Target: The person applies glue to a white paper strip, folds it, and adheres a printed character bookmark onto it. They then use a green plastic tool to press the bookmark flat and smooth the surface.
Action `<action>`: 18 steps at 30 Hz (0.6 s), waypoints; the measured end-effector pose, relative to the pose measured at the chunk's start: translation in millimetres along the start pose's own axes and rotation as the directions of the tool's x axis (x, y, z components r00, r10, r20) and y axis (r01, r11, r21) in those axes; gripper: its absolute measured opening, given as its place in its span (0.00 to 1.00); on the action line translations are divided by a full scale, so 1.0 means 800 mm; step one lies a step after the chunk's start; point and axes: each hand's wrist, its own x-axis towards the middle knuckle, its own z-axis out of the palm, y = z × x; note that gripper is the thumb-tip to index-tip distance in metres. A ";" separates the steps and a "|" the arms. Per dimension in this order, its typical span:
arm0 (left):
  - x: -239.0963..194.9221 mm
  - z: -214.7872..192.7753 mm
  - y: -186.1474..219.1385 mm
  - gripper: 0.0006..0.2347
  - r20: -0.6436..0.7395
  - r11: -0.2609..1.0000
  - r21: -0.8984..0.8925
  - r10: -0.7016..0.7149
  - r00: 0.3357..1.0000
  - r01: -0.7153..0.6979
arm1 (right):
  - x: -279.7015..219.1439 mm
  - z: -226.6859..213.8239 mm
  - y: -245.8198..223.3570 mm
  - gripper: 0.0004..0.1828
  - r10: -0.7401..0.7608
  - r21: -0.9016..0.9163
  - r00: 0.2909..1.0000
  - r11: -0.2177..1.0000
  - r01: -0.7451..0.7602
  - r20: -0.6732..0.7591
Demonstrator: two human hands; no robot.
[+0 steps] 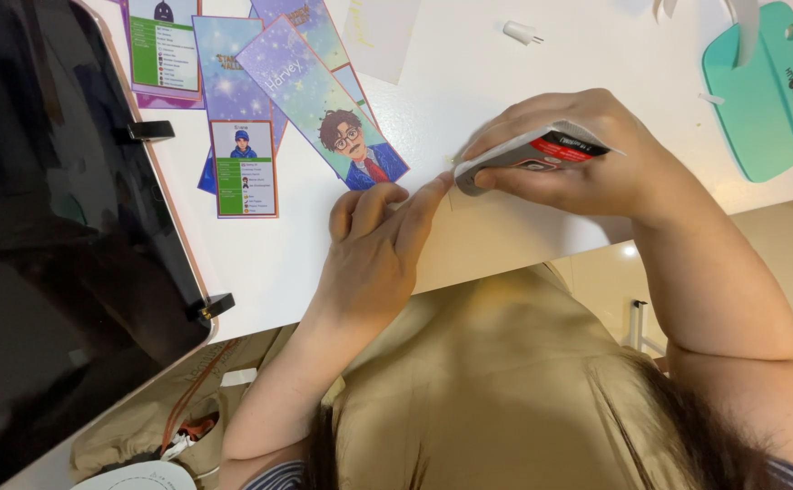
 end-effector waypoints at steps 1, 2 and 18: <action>0.001 -0.002 0.000 0.28 0.021 1.000 -0.023 -0.012 1.000 0.013 | 0.001 -0.001 -0.001 0.07 0.020 0.011 1.000 1.000 -0.020 -0.003; 0.000 -0.001 0.000 0.28 0.022 1.000 -0.023 -0.012 1.000 0.012 | 0.003 -0.002 -0.003 0.07 0.020 0.012 1.000 1.000 -0.020 -0.004; -0.002 0.001 -0.001 0.26 -0.039 0.998 0.029 0.052 0.998 -0.051 | -0.011 -0.026 0.028 0.12 -0.022 0.090 0.986 0.995 0.037 -0.165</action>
